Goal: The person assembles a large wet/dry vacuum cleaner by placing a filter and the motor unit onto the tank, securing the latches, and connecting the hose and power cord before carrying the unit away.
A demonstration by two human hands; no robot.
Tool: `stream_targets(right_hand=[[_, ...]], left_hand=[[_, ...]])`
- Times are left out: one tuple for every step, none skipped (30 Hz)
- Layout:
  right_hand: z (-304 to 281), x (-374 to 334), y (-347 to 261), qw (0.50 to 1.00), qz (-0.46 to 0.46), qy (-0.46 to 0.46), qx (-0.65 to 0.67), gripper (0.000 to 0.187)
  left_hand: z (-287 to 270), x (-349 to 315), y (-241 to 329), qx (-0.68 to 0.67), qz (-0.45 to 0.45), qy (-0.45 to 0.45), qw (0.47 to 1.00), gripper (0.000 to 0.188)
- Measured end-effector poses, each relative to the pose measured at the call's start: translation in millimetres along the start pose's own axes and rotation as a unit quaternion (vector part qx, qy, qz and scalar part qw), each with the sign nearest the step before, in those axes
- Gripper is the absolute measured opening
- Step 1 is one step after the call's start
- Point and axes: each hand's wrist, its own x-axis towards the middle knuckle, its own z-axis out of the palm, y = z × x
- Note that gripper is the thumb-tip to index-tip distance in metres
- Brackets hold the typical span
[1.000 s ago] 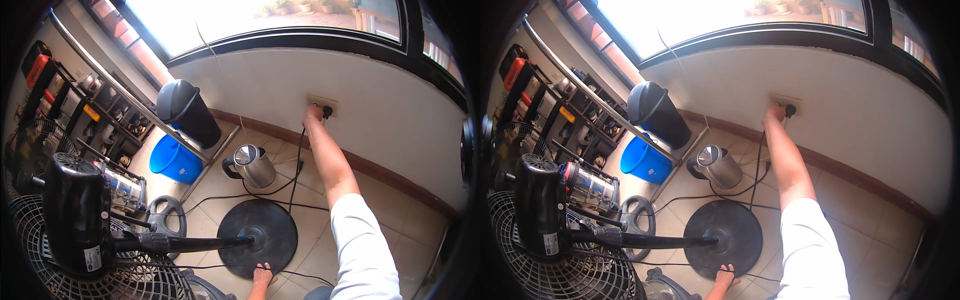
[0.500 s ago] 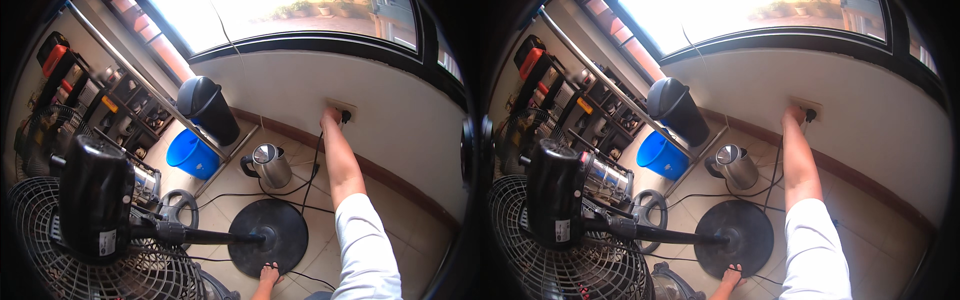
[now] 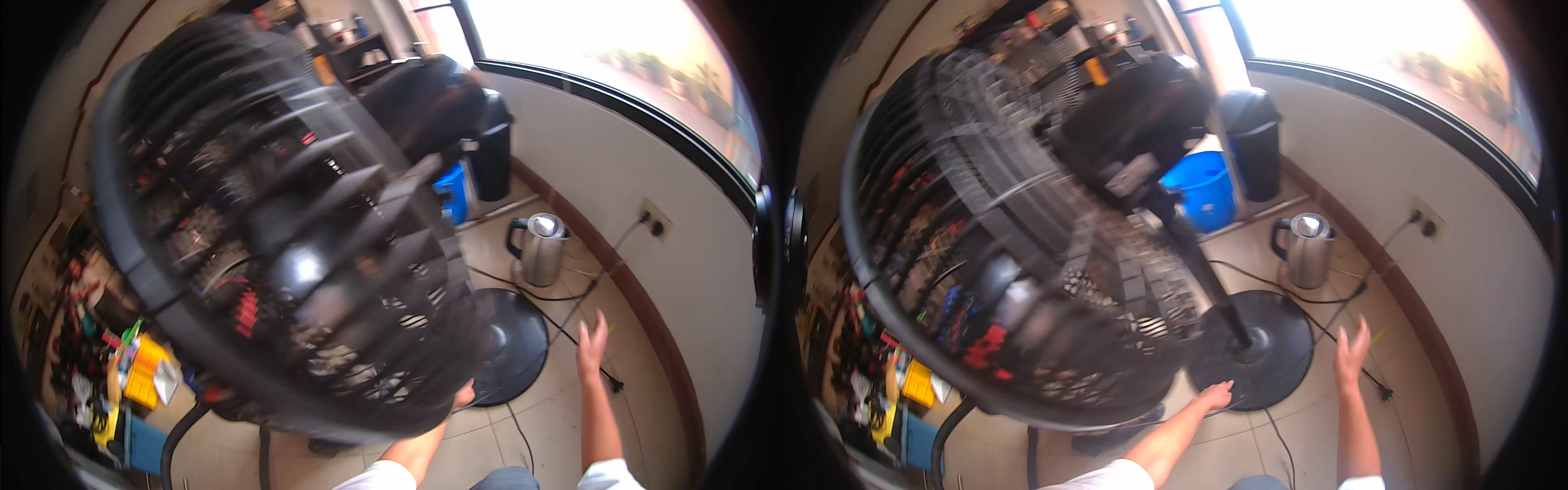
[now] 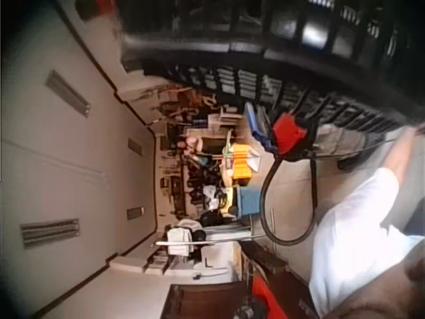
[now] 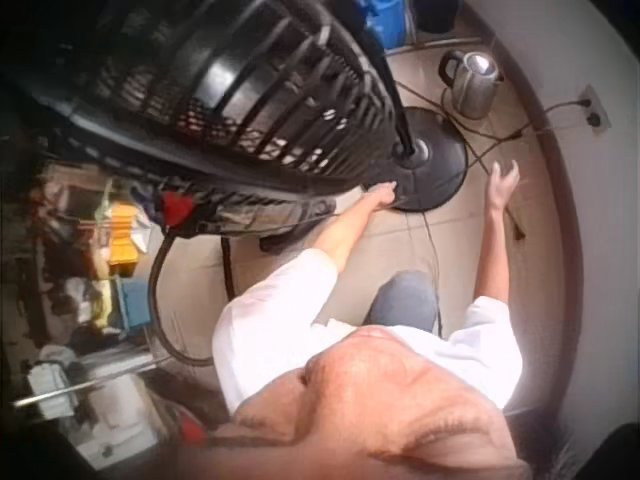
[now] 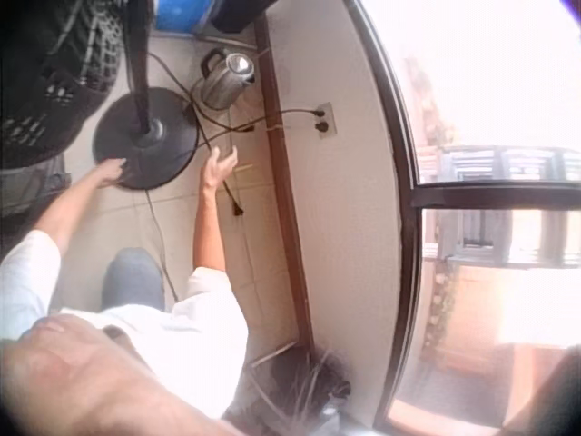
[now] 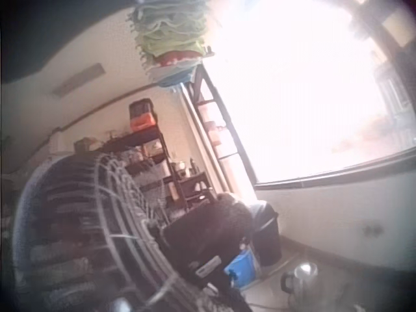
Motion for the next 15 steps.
stream_targets(right_hand=[[-8.2, -40.6, 16.0, 0.999, 0.035, 0.0, -0.015, 0.046], [-22.8, -74.4, 26.9, 0.998, 0.049, 0.002, -0.041, 0.042], [-33.1, -104.7, 27.9, 0.996, 0.072, 0.006, -0.051, 0.038], [-39.0, -130.0, 26.1, 0.994, 0.089, -0.003, -0.064, 0.037], [-44.1, -143.9, 21.5, 0.991, 0.109, -0.007, -0.083, 0.035], [-44.0, -150.2, 3.1, 0.993, 0.091, -0.013, -0.076, 0.035], [-40.0, -158.5, -22.8, 0.995, 0.072, -0.025, -0.066, 0.034], [-38.0, -162.9, -42.3, 0.996, 0.053, -0.026, -0.065, 0.034], [-28.8, -164.3, -58.0, 0.997, 0.003, -0.034, -0.069, 0.03], [-18.9, -166.8, -81.2, 0.995, -0.041, -0.076, -0.053, 0.029], [-5.9, -167.6, -107.4, 0.989, -0.086, -0.118, -0.036, 0.029], [6.4, -174.1, -129.8, 0.978, -0.127, -0.162, -0.024, 0.028], [20.1, -178.4, -140.4, 0.969, -0.151, -0.194, -0.006, 0.027], [34.7, -183.2, -151.1, 0.96, -0.174, -0.219, 0.012, 0.026], [45.5, -191.8, -171.9, 0.94, -0.219, -0.261, -0.004, 0.025]], left_hand=[[-21.0, -23.7, 13.3, -0.015, 0.018, 0.024, 0.999, 0.049], [-50.6, -53.9, 33.7, -0.027, 0.04, 0.048, 0.998, 0.047], [-48.8, -62.2, 26.4, 0.043, 0.073, 0.043, 0.996, 0.047], [-45.6, -74.1, 15.0, 0.11, 0.095, 0.037, 0.989, 0.046], [-55.8, -103.2, 18.6, 0.064, 0.098, 0.091, 0.989, 0.043], [-65.4, -135.5, 25.1, 0.019, 0.1, 0.147, 0.984, 0.04], [-57.2, -154.6, 12.4, -0.004, 0.116, 0.175, 0.978, 0.049], [-57.5, -176.7, 10.9, -0.002, 0.13, 0.194, 0.972, 0.045], [-56.4, -199.1, 3.8, -0.029, 0.15, 0.192, 0.969, 0.045], [-55.6, -221.3, -4.5, -0.055, 0.174, 0.193, 0.964, 0.045], [-55.0, -239.0, -11.8, -0.065, 0.174, 0.187, 0.965, 0.045], [-49.8, -257.9, -21.8, -0.077, 0.175, 0.176, 0.966, 0.045], [-44.2, -276.2, -25.8, -0.09, 0.178, 0.16, 0.967, 0.045], [-44.9, -293.8, -31.8, -0.095, 0.172, 0.133, 0.972, 0.045], [-48.2, -313.1, -41.2, -0.098, 0.161, 0.107, 0.976, 0.045]])
